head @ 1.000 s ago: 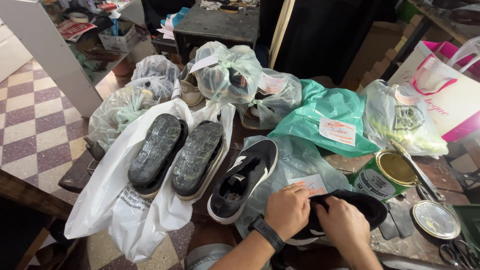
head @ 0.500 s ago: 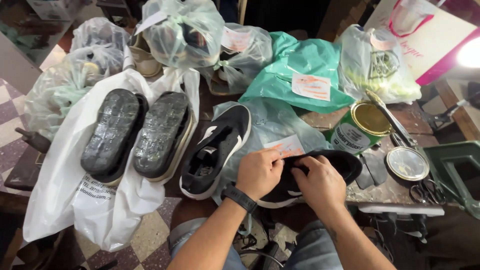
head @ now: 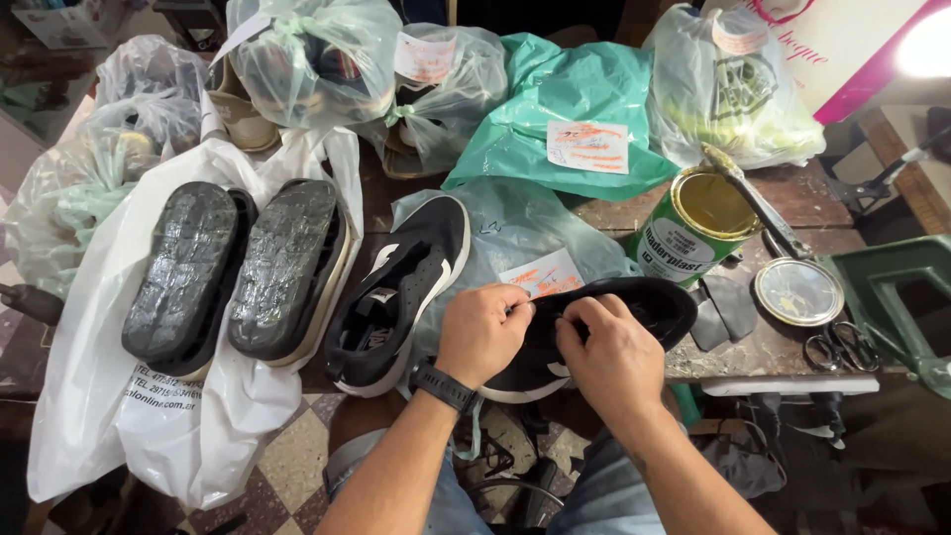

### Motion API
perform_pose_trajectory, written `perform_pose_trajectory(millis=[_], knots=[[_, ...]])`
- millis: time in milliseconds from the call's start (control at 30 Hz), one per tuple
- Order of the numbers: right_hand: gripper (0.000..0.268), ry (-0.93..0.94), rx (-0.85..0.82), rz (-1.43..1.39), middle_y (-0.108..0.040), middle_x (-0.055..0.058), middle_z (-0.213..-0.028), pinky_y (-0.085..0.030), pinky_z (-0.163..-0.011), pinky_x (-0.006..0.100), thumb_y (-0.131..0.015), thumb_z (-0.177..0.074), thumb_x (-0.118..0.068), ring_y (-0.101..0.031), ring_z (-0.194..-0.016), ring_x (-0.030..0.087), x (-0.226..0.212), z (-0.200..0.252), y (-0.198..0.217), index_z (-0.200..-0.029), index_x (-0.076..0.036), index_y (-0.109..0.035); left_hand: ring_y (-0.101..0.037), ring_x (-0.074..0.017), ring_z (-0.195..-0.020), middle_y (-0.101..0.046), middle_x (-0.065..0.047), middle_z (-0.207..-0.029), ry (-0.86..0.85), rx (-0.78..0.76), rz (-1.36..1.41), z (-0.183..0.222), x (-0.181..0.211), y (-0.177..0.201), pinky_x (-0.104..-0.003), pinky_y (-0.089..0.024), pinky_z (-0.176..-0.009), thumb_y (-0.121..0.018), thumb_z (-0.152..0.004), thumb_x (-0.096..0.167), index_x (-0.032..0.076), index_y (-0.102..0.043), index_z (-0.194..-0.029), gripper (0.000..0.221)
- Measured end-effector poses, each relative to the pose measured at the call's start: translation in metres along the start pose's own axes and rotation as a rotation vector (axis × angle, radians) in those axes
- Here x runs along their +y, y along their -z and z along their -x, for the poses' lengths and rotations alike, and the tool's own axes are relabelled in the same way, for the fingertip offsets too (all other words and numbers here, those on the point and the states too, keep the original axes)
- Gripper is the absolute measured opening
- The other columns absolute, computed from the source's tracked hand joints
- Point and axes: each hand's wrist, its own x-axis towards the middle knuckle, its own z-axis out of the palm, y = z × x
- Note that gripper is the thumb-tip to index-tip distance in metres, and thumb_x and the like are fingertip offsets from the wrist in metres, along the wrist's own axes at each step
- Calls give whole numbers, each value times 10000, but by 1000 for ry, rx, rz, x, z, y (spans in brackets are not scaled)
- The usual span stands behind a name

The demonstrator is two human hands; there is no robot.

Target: Applying adhesive to patches and sneakers to perform repairs on a workbench.

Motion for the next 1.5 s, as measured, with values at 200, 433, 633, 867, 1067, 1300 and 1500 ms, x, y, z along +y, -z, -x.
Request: perform_pose_trajectory(millis=[200, 433, 633, 867, 1067, 1300, 1500], knots=[[169, 104, 175, -204, -736, -122, -1058, -623, -700, 342, -815, -814, -385, -764, -861, 210, 8, 1, -1, -949, -341, -723, -769, -334, -805, -752, -66, -713, 38, -18, 15, -2, 3, 1, -404, -640, -673, -725, -851, 236, 200, -816, -808, 108], [417, -277, -246, -251, -813, -95, -983, -595, -823, 324, -825, -792, -572, -776, -1004, 157, -15, -15, 34, -1109, -317, -737, -762, -325, -778, -749, -64, -696, 62, -55, 6, -3, 11, 5, -386, -637, -677, -720, -861, 220, 201, -837, -815, 126], [472, -205, -187, -213, -809, -81, -889, -613, -835, 401, -807, -823, -475, -769, -978, 205, -8, -8, 21, -1257, -315, -710, -771, -320, -791, -768, -65, -726, 111, -74, 15, -4, 16, 9, -386, -637, -687, -724, -857, 228, 194, -843, -834, 126], [201, -27, -8, -159, -788, -156, -913, -630, -771, 327, -802, -831, -418, -757, -951, 137, 14, 2, -4, -1029, -402, -772, -776, -333, -834, -787, -71, -776, 137, -101, 41, -5, 23, 16, -397, -637, -697, -719, -864, 225, 184, -850, -865, 137], [314, 198, 240, -246, -722, 14, -1205, -602, -851, 412, -893, -767, -337, -688, -1058, 294, 6, 2, 13, -1064, -291, -800, -779, -326, -826, -786, -63, -764, 135, -117, 37, -6, 27, 19, -388, -645, -711, -719, -869, 223, 188, -849, -859, 135], [237, -123, -53, -355, -755, -86, -911, -622, -758, 285, -883, -788, -433, -766, -875, 131, -3, -7, 24, -1011, -385, -818, -775, -320, -812, -778, -59, -750, 129, -126, 11, -6, 29, 17, -388, -646, -707, -714, -873, 224, 196, -841, -835, 135], [109, 286, 208, -433, -811, -33, -854, -620, -739, 351, -881, -786, -240, -773, -831, 234, 16, -7, 48, -882, -263, -834, -765, -377, -867, -790, -88, -774, 162, -169, 79, -3, 38, 20, -447, -634, -727, -709, -874, 257, 199, -838, -853, 143]])
